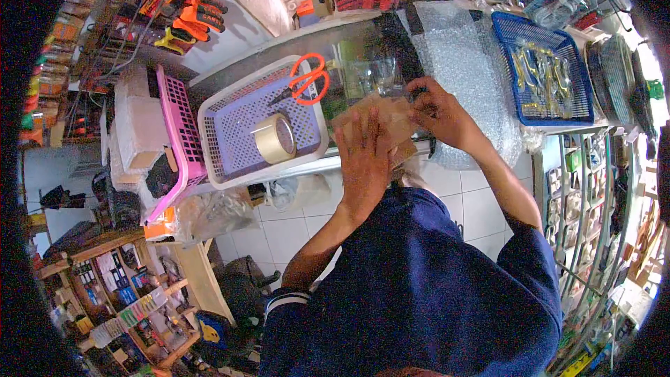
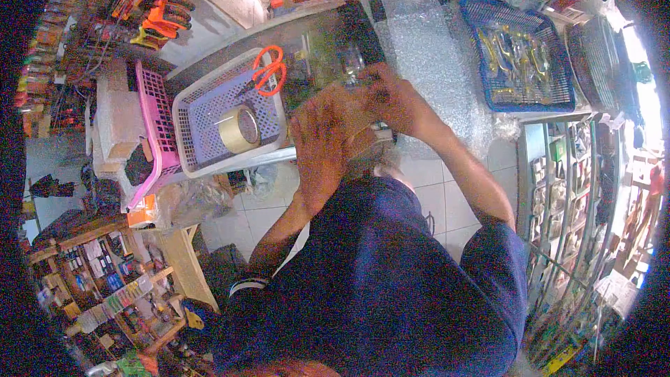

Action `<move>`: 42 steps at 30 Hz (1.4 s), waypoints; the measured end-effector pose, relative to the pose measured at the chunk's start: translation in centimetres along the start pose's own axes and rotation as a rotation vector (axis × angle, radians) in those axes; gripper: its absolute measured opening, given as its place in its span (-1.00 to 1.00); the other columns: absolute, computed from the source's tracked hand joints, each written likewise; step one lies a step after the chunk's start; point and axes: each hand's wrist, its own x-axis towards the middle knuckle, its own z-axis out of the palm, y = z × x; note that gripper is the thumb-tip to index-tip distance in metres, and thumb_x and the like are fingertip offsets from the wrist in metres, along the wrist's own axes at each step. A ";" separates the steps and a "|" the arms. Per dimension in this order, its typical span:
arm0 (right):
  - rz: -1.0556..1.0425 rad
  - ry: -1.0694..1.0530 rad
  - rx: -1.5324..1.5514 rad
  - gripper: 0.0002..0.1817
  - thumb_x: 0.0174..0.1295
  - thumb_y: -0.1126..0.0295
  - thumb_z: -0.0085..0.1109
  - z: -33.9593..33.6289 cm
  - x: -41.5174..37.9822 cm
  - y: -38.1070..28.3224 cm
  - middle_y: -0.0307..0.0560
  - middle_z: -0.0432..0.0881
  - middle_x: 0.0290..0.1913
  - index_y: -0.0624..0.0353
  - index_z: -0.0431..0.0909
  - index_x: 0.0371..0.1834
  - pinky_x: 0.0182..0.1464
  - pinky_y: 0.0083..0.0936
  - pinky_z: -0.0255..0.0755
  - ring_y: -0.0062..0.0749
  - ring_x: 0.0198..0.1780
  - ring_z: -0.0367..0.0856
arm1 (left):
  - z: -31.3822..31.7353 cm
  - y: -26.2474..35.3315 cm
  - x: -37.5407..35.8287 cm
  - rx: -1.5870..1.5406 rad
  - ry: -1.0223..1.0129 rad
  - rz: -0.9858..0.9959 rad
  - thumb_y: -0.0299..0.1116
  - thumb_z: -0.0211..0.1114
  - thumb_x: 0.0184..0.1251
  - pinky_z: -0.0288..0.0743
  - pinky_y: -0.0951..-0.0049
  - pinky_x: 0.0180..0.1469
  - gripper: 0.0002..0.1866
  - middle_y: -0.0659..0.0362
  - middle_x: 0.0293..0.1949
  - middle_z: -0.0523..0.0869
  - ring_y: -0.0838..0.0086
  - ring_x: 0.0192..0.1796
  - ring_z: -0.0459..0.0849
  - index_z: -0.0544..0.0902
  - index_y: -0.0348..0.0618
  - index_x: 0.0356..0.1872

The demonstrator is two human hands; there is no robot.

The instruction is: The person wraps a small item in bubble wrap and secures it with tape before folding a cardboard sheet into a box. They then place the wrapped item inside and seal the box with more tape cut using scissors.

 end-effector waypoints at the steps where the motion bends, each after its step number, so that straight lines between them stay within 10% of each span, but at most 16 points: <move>1: 0.001 -0.005 -0.029 -0.54 0.37 0.52 0.30 0.0 0.0 -0.2 -0.17 0.69 -0.33 0.09 0.37 0.28 -0.23 -0.48 0.50 -0.56 -0.29 0.61 | -0.1 0.1 0.1 -0.013 0.011 0.001 -0.11 0.27 0.42 -0.18 -0.41 0.57 -0.25 -0.08 0.63 0.16 -0.17 0.64 0.06 0.29 -0.13 0.57; 16: -0.049 -0.008 -0.141 -0.51 0.33 0.50 0.30 0.4 0.5 0.7 -0.09 0.72 -0.30 0.11 0.35 0.27 -0.20 -0.42 0.54 -0.45 -0.26 0.69 | -0.7 1.3 0.8 0.092 -0.013 -0.046 -0.08 0.25 0.44 -0.12 -0.38 0.58 -0.23 0.01 0.64 0.17 -0.11 0.63 0.12 0.22 0.15 0.64; 27: -0.065 -0.068 0.151 -0.67 0.50 0.18 0.23 2.0 1.1 6.3 -0.34 0.49 -0.33 0.07 0.37 0.11 -0.24 -0.53 0.36 -0.60 -0.31 0.40 | -0.3 0.9 0.2 0.068 -0.015 -0.020 -0.19 0.40 0.30 -0.12 -0.42 0.56 -0.19 0.04 0.64 0.19 -0.11 0.67 0.02 0.31 0.16 0.59; 33: 0.312 -0.301 0.459 -0.53 0.54 0.09 0.16 2.3 0.1 5.3 -0.23 0.59 -0.15 0.07 0.41 0.38 -0.13 -0.47 0.45 -0.50 -0.18 0.49 | 0.0 0.9 0.2 0.120 0.014 0.002 -0.23 0.43 0.24 -0.07 -0.42 0.55 -0.17 0.06 0.64 0.20 -0.11 0.66 0.03 0.34 0.13 0.58; 42: 0.032 0.005 -0.497 -0.51 0.50 0.23 0.16 4.1 -4.1 3.6 0.19 0.75 -0.13 -0.07 0.45 0.48 -0.17 -0.23 0.63 -0.36 -0.22 0.76 | 0.8 0.6 0.2 0.173 -0.008 -0.008 -0.27 0.38 0.28 -0.10 -0.42 0.55 -0.23 0.06 0.65 0.18 -0.10 0.66 0.05 0.37 0.06 0.55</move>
